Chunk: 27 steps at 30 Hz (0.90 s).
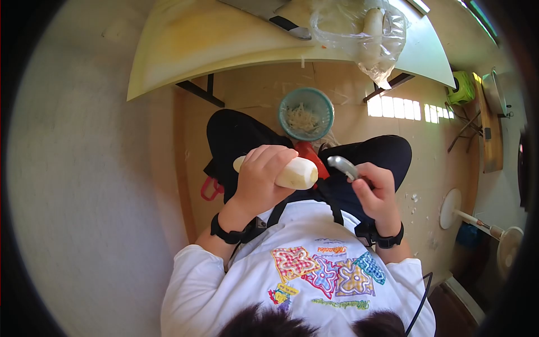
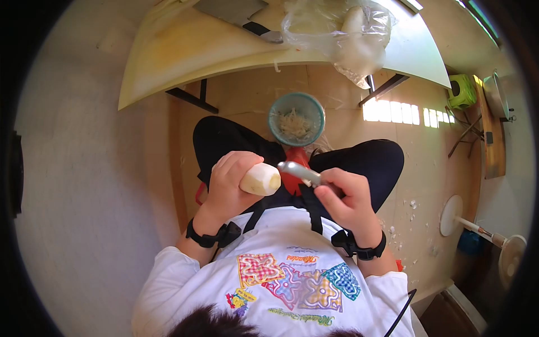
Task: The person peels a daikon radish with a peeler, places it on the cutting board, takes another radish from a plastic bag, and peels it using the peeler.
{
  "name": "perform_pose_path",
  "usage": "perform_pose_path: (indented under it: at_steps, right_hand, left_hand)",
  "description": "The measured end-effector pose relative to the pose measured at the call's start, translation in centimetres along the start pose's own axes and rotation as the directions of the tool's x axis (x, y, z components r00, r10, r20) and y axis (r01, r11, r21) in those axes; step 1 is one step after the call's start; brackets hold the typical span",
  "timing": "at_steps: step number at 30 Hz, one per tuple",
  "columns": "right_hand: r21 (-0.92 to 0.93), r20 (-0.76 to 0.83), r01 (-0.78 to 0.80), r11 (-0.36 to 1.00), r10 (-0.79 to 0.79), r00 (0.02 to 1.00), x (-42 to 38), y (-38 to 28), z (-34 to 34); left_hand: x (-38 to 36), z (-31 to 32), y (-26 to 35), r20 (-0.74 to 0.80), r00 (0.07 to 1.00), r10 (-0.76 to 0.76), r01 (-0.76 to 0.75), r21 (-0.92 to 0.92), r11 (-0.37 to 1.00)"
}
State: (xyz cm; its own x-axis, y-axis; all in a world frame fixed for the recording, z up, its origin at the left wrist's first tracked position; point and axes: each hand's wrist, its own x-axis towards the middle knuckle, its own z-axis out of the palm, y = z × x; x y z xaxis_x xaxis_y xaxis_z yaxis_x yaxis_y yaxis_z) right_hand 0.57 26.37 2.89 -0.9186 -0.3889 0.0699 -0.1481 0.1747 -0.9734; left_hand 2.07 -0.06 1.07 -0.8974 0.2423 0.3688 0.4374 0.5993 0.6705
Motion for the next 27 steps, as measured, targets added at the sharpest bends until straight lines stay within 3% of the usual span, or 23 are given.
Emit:
perform_pose_path:
  at_steps: [7,11,12,15,19,24,27]
  right_hand:
    - [-0.177,0.095,0.057,0.982,-0.041,0.995,0.9,-1.1,2.0]
    - [-0.310,-0.032,-0.217,0.926,0.218,0.975,1.5,0.3,0.8]
    - [-0.236,-0.060,-0.250,0.939,0.243,0.968,1.4,0.6,0.5]
    - [-0.082,-0.024,-0.159,0.984,0.158,0.987,1.0,-0.3,0.7]
    - [-0.201,0.086,0.078,0.976,-0.062,0.994,0.9,-1.2,2.4]
    - [-0.225,0.011,-0.060,0.973,0.064,0.998,1.0,0.6,3.2]
    - [-0.234,-0.014,-0.052,0.971,0.050,0.999,1.2,0.6,3.6]
  left_hand:
    - [-0.1,-0.2,0.0,-0.033,0.997,0.076,-0.072,0.120,0.990]
    - [-0.3,-0.5,-0.2,-0.053,0.994,0.095,-0.083,0.190,0.978]
    - [-0.1,-0.5,-0.4,-0.056,0.994,0.095,-0.082,0.193,0.978]
    - [-0.4,-0.5,-0.4,-0.054,0.992,0.110,-0.096,0.219,0.971]
    - [-0.4,0.0,-0.2,-0.085,0.996,0.030,-0.017,0.154,0.988]
    - [-0.7,0.6,-0.9,-0.076,0.997,-0.027,0.034,0.092,0.995]
    - [-0.9,0.8,-0.9,-0.066,0.996,-0.061,0.063,0.030,0.998]
